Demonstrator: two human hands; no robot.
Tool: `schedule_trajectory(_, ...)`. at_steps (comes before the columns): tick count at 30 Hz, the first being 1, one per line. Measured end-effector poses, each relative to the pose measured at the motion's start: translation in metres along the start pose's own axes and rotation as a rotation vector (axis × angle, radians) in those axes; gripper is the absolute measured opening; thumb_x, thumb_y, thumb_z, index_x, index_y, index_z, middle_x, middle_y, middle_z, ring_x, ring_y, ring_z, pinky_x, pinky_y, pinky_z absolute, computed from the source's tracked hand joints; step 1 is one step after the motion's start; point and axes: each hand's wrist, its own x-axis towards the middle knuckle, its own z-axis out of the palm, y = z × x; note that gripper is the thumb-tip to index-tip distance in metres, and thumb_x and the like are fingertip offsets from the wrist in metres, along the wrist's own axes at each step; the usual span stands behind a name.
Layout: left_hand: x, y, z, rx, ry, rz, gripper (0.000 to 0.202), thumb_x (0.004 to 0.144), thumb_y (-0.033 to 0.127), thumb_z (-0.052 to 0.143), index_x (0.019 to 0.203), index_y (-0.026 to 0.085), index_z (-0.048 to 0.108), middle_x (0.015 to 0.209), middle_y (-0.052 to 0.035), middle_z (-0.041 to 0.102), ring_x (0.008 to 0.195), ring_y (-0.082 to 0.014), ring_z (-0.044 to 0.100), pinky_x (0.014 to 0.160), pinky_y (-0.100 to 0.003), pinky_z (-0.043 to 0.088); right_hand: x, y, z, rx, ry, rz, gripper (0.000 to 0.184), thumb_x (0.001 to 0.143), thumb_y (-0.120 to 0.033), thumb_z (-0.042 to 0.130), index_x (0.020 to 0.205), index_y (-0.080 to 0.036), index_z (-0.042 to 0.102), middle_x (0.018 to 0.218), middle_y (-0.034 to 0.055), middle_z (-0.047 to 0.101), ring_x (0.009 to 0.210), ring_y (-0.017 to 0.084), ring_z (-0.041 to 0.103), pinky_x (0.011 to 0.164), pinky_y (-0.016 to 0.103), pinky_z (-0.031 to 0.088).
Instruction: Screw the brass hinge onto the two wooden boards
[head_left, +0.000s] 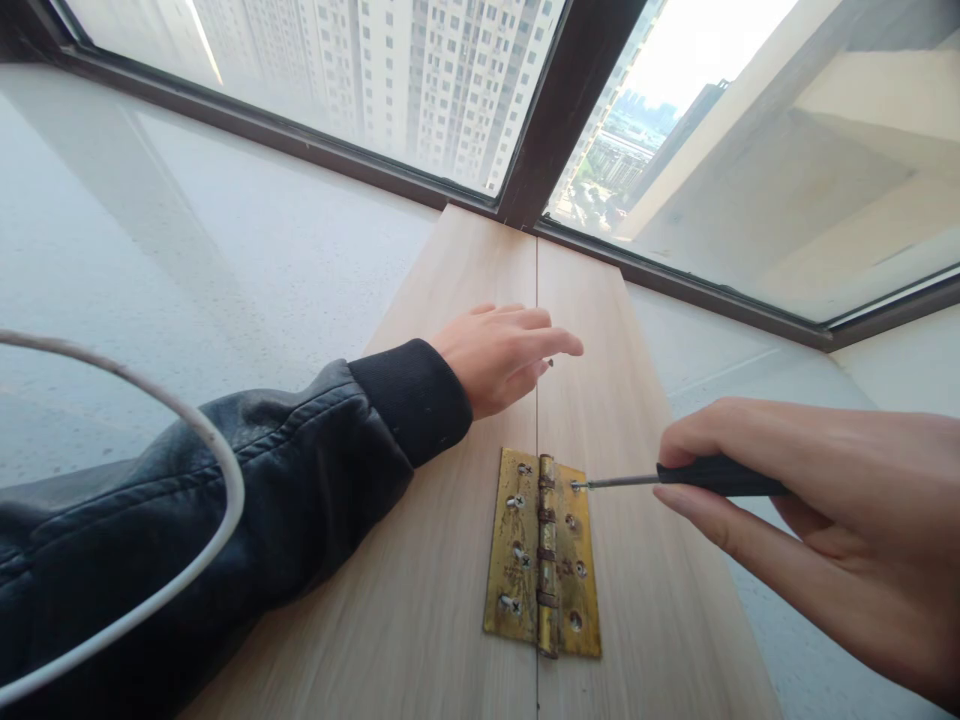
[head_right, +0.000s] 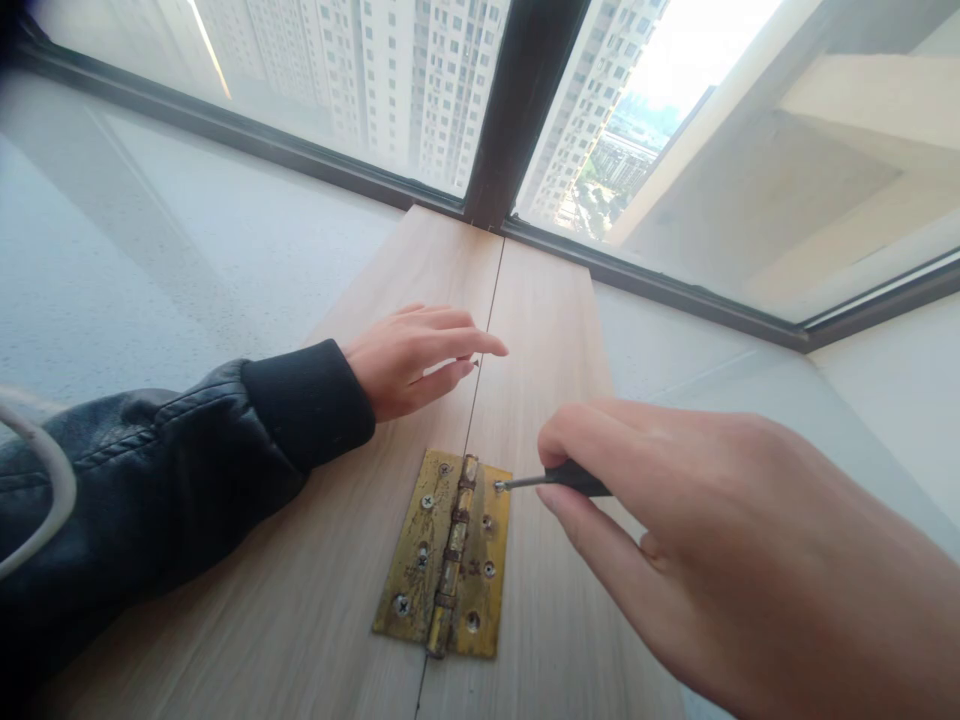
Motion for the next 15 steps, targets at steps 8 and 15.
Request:
schedule_trajectory(8, 0.0011, -0.0071, -0.0008, -0.258, 0.16, -0.317, 0.01, 0.076, 0.019, 0.063, 0.079, 0.014, 0.071, 0.069, -0.0008, 0.069, 0.061, -0.0092, 0.057, 0.062, -0.023, 0.046, -0.0011, 0.0026, 0.0058, 0.132, -0.091, -0.06, 0.018, 0.096, -0.031, 0.041, 0.11, -0.025, 0.05, 0.107, 0.0031, 0.058, 0.068, 0.013, 0.059, 0.051, 0.025, 0.049)
schedule_trajectory(15, 0.0016, -0.0093, -0.0068, -0.171, 0.015, -0.455, 0.014, 0.068, 0.026, 0.071, 0.064, 0.013, 0.067, 0.06, -0.0006, 0.065, 0.054, -0.0093, 0.054, 0.053, -0.022, 0.04, -0.0029, 0.0036, 0.0026, 0.171, -0.044, -0.033, 0.008, 0.095, -0.025, 0.048, 0.098, -0.027, 0.055, 0.079, -0.0035, 0.058, 0.052, 0.011, 0.051, 0.05, 0.027, 0.041)
